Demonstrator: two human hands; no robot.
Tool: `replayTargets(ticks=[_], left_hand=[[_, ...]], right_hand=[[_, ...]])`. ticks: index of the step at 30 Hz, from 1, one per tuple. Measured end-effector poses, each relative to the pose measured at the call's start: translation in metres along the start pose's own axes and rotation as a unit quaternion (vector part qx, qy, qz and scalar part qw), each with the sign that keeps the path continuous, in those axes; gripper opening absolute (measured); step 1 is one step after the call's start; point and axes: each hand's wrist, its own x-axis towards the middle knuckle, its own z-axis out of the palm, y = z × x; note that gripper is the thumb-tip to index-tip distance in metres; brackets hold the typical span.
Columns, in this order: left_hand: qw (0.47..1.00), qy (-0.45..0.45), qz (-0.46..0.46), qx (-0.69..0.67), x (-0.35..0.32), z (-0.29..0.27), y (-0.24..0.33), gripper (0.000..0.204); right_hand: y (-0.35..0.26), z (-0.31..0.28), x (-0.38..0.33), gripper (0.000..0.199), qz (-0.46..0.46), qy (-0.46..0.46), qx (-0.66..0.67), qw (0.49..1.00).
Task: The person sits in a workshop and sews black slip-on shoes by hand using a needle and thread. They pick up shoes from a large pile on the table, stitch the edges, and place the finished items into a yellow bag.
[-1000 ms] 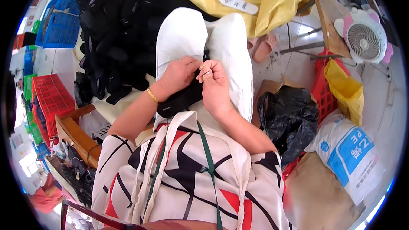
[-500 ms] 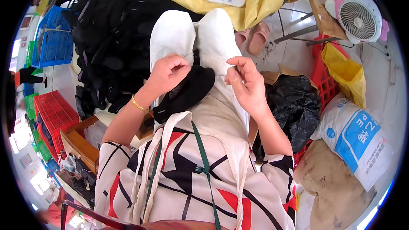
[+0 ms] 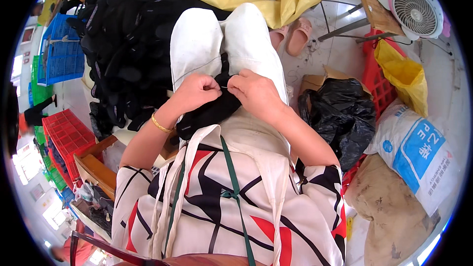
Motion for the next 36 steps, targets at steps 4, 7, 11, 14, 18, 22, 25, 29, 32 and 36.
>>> replayTargets(ticks=[4, 7, 11, 14, 18, 22, 25, 29, 32, 36], left_hand=[[0.999, 0.004, 0.005, -0.034, -0.005, -0.001, -0.001, 0.014], [0.998, 0.004, 0.001, -0.067, -0.002, 0.001, -0.009, 0.013], [0.996, -0.001, -0.013, -0.089, 0.002, -0.005, -0.013, 0.012], [0.994, -0.001, 0.045, -0.098, 0.006, -0.001, -0.027, 0.013], [0.994, 0.01, 0.042, -0.098, 0.007, 0.004, -0.034, 0.015], [0.994, 0.006, 0.01, -0.105, 0.008, 0.007, -0.038, 0.015], [0.98, -0.013, -0.017, -0.196, 0.005, 0.006, -0.034, 0.014], [0.965, -0.072, -0.039, -0.25, 0.005, 0.006, -0.04, 0.013], [0.953, -0.066, -0.053, -0.29, 0.007, 0.008, -0.037, 0.015], [0.992, -0.019, 0.008, -0.122, 0.012, 0.014, -0.039, 0.02]], right_hand=[[0.004, 0.014, 0.009, 0.005, -0.036, 0.004, -0.13, 0.991], [0.006, 0.016, 0.011, 0.006, -0.069, 0.004, -0.162, 0.984], [0.013, 0.014, 0.014, 0.007, -0.103, -0.007, -0.145, 0.984], [0.018, 0.025, 0.011, 0.009, -0.065, 0.021, -0.049, 0.996], [0.012, 0.034, 0.012, 0.012, -0.074, 0.029, -0.013, 0.997], [0.017, 0.037, 0.013, 0.009, -0.095, 0.028, 0.069, 0.993], [0.015, 0.023, 0.015, 0.006, 0.053, -0.01, 0.216, 0.975], [0.038, 0.014, 0.008, 0.007, 0.078, 0.004, 0.04, 0.996], [0.041, 0.022, 0.004, 0.01, 0.053, 0.035, 0.014, 0.998], [0.042, 0.018, 0.0, 0.01, 0.08, 0.028, 0.083, 0.993]])
